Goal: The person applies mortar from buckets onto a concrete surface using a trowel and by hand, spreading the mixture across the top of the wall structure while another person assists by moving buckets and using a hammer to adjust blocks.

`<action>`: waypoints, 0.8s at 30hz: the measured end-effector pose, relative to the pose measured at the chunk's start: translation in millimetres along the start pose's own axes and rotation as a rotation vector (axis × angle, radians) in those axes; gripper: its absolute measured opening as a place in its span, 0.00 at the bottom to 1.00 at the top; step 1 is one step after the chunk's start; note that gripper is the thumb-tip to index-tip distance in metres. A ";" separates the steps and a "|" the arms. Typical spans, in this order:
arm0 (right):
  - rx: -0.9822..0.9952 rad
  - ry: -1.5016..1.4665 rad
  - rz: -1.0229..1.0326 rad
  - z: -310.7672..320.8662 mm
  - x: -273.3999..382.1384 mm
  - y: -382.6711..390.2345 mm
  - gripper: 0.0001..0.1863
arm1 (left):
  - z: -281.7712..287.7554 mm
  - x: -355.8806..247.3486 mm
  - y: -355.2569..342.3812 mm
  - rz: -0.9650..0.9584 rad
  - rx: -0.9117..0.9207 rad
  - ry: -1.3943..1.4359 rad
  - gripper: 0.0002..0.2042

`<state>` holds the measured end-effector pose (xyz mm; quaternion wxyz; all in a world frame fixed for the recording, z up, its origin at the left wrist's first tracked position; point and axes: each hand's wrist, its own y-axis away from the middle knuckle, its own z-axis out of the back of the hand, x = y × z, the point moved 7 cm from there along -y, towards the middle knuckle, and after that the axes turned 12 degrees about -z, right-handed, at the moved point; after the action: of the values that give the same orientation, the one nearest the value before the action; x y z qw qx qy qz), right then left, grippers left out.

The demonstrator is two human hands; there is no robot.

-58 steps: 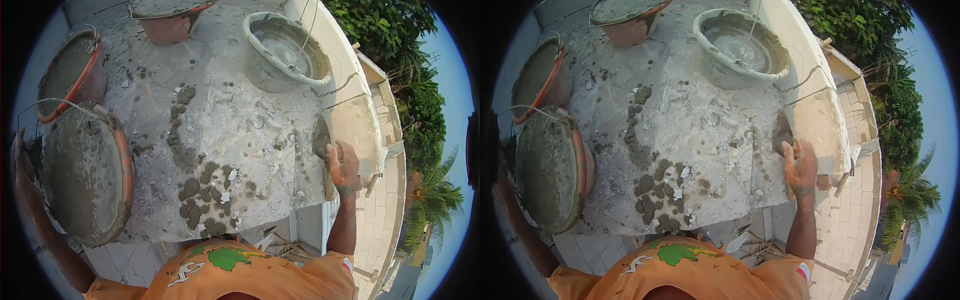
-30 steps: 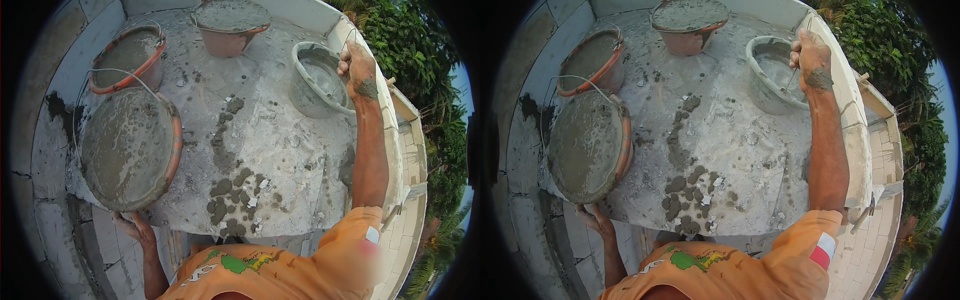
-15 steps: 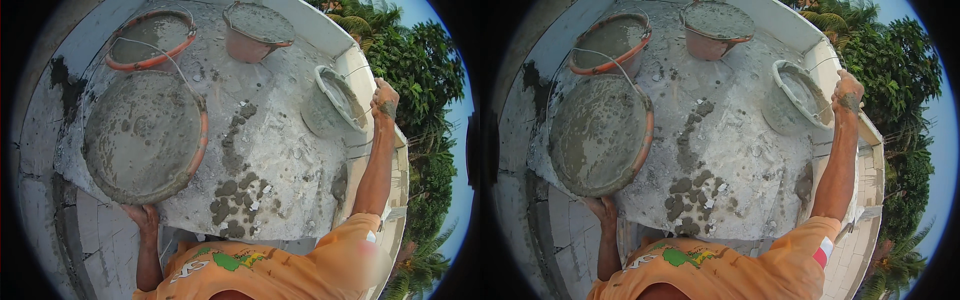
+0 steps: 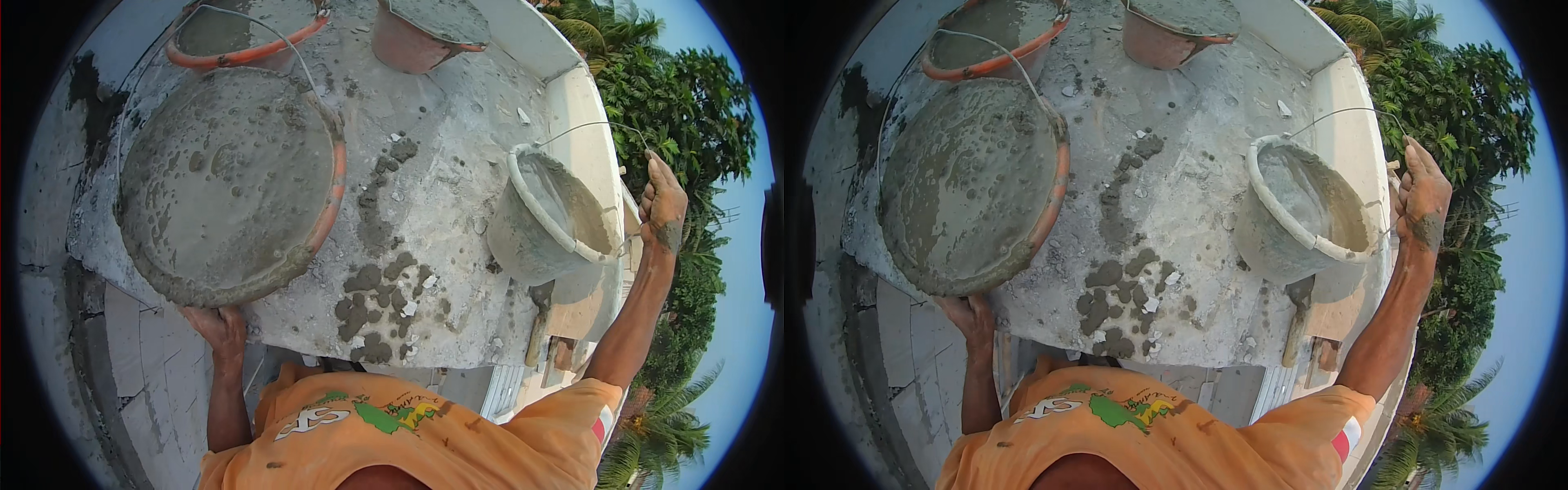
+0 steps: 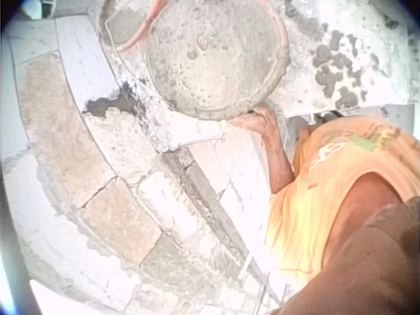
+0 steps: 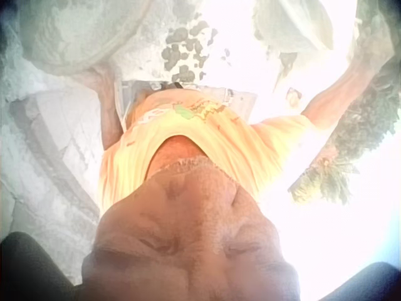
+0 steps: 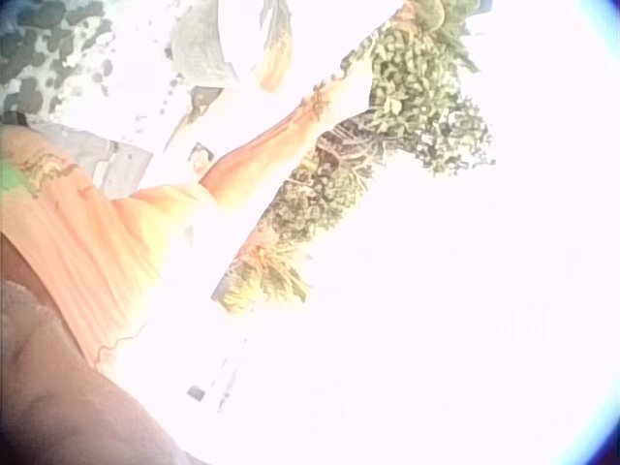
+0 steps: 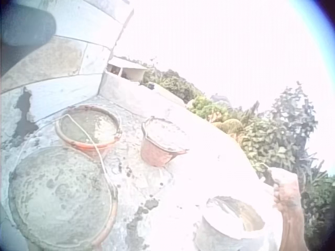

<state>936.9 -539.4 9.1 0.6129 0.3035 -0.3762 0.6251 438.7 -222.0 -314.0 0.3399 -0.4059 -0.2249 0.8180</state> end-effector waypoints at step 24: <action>0.216 0.470 0.302 -53.2 14.3 30.3 0.18 | 5.9 -3.1 -4.8 -0.036 -0.024 0.062 0.16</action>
<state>910.1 -485.8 -10.2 0.5474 0.1543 -0.1963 0.7987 437.0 -221.6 -305.9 0.3567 -0.4307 -0.2314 0.7961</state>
